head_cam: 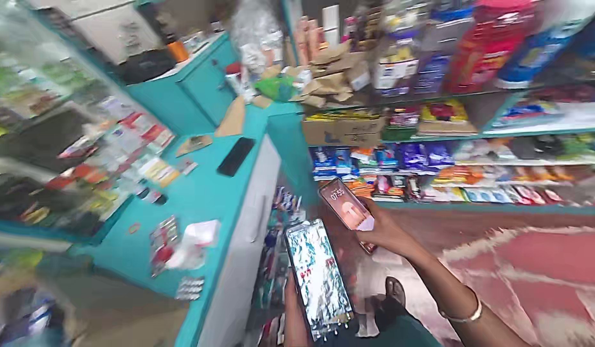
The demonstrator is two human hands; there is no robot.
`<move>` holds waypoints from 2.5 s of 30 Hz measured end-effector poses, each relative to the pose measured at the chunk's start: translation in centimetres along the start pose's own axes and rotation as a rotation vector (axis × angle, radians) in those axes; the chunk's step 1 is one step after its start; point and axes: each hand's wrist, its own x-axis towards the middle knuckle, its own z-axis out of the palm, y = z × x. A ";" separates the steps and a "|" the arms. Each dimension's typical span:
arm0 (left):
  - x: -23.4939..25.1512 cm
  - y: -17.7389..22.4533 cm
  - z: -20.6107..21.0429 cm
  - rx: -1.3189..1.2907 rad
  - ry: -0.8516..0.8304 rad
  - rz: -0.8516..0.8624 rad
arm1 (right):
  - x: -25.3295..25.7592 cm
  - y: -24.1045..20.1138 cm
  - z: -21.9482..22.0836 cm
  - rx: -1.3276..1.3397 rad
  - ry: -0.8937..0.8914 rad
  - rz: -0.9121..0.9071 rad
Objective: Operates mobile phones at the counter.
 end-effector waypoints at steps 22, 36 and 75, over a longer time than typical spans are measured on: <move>38.2 -62.4 29.5 0.024 -0.625 -1.036 | -39.2 20.2 -58.4 0.523 0.866 -0.017; 65.4 -88.8 47.6 0.047 -0.647 -1.044 | -33.3 27.8 -99.2 0.781 1.257 -0.038; 85.3 -96.9 57.4 0.390 0.003 -0.321 | -11.2 34.6 -135.2 -0.731 0.483 -0.385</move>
